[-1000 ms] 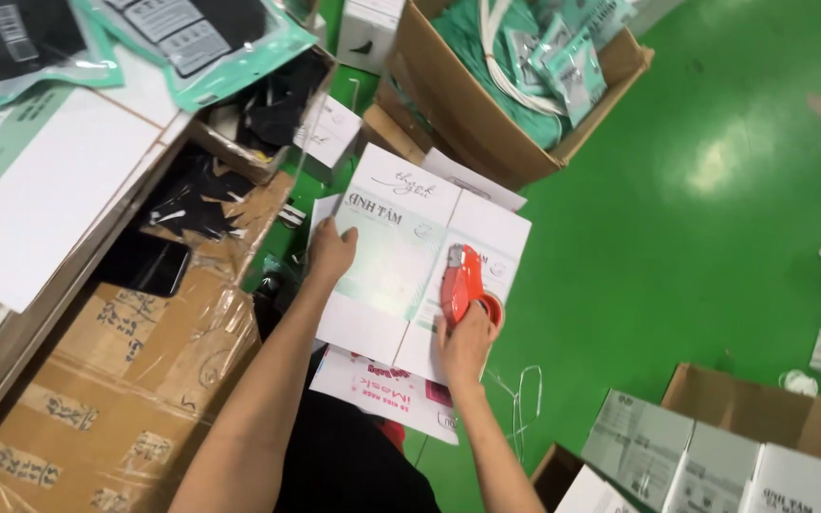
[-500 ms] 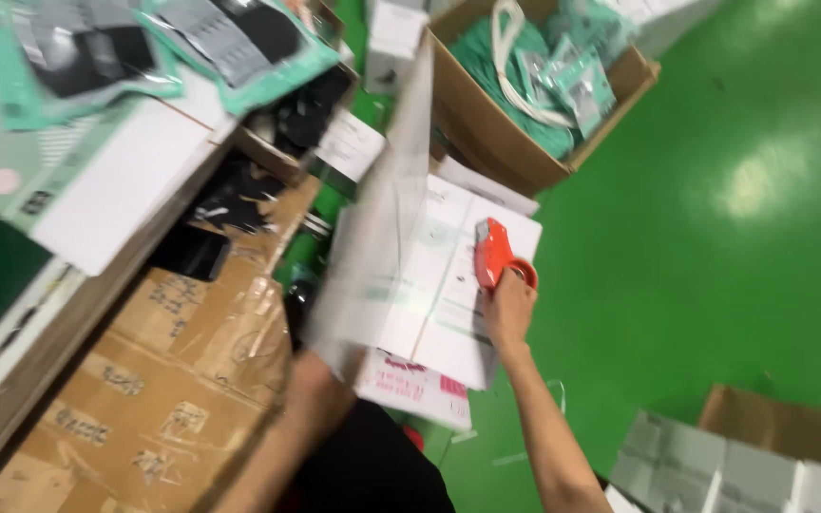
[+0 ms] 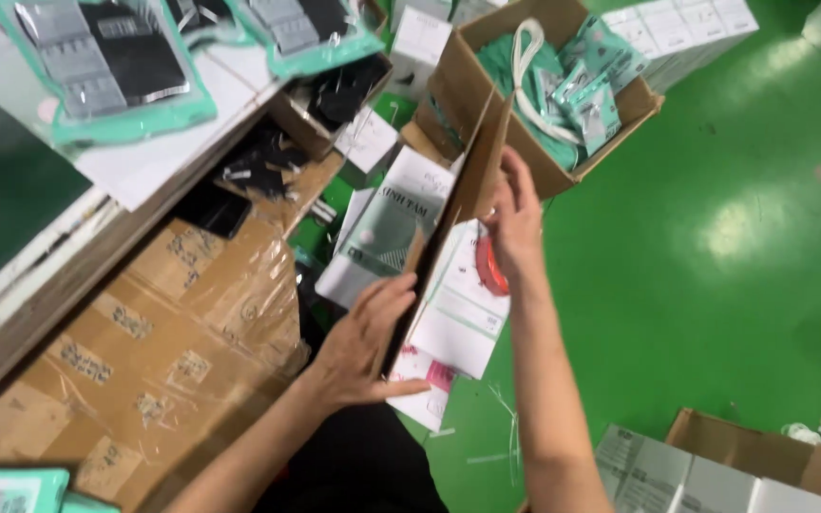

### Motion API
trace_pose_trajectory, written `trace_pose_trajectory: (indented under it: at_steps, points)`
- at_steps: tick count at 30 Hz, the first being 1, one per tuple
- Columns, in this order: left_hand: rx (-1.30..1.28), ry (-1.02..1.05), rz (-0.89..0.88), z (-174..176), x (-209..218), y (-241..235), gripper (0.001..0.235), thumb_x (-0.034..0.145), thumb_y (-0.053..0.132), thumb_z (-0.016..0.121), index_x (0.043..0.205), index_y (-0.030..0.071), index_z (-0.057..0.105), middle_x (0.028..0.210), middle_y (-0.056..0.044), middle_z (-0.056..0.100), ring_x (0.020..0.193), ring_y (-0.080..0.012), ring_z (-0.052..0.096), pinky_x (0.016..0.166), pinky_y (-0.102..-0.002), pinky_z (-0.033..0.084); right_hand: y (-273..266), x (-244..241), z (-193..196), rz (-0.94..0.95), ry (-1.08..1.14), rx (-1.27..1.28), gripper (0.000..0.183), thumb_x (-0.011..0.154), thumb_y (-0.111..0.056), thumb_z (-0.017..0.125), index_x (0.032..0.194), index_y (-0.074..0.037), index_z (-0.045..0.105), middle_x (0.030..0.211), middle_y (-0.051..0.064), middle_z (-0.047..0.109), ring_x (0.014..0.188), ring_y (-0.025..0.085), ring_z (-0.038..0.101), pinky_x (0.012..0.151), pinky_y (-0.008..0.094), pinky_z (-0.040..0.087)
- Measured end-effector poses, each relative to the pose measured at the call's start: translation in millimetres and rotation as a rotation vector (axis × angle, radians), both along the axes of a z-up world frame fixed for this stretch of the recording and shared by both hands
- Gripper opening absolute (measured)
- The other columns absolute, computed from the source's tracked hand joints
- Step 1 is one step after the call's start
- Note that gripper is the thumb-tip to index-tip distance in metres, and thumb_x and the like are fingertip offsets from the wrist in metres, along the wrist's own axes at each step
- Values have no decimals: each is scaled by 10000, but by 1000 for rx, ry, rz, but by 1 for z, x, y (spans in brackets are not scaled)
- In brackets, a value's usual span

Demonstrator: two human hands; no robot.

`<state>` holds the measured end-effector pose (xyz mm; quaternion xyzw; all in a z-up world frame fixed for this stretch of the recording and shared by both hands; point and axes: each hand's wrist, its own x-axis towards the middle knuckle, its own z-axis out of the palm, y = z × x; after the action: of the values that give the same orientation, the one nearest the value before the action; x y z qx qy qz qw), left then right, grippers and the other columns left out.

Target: Packaging face masks into individual plastic bags and then into cardboard boxes.

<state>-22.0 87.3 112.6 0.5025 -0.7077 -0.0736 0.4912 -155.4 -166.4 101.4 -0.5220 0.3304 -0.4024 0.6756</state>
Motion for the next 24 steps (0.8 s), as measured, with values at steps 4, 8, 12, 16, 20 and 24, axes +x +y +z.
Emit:
trace_pose_trajectory:
  at_steps: [4,8,12,16,20,24]
  points:
    - [-42,-43,16,1,24,5,1052,815,523,864,1517,-8,288,1529,-204,381,1442,-381,379,1225,-476,361,-6,-58,39,-34,419,-479,515,993,-13,626,1505,5,579,1118,61,678,950,139,661,829,264,562]
    - [16,-42,135,20,44,-17,949,858,412,858,1536,-14,350,1561,-203,439,1485,-361,431,1270,-473,340,27,-79,118,264,728,-666,539,885,16,680,1419,-19,623,1022,44,684,944,110,658,882,265,566]
    - [156,81,-65,-10,40,-22,737,732,285,850,1388,81,581,1431,-137,614,1406,-339,525,1240,-566,250,26,-95,31,330,650,-534,433,877,1,828,1302,-19,741,1082,112,687,934,159,608,894,306,536]
    - [58,-11,-23,-37,31,-22,542,779,228,833,1279,243,624,1378,27,641,1394,-235,559,1302,-555,223,34,-35,26,-32,256,-420,929,645,6,800,1428,-162,328,1447,-51,459,1265,26,497,1009,190,458]
    - [165,433,271,-2,22,-26,598,870,205,728,1417,143,494,1499,-61,473,1411,-288,469,1226,-595,277,42,-52,-27,-65,402,-466,630,830,104,599,1416,-78,459,1447,121,578,1269,171,612,908,278,530]
    - [122,80,469,16,27,-39,643,844,159,695,1430,6,481,1570,-221,331,1473,-452,230,1155,-652,118,44,-104,-100,-199,454,-384,324,1059,27,541,1309,-31,737,1526,116,647,1244,180,641,753,311,469]
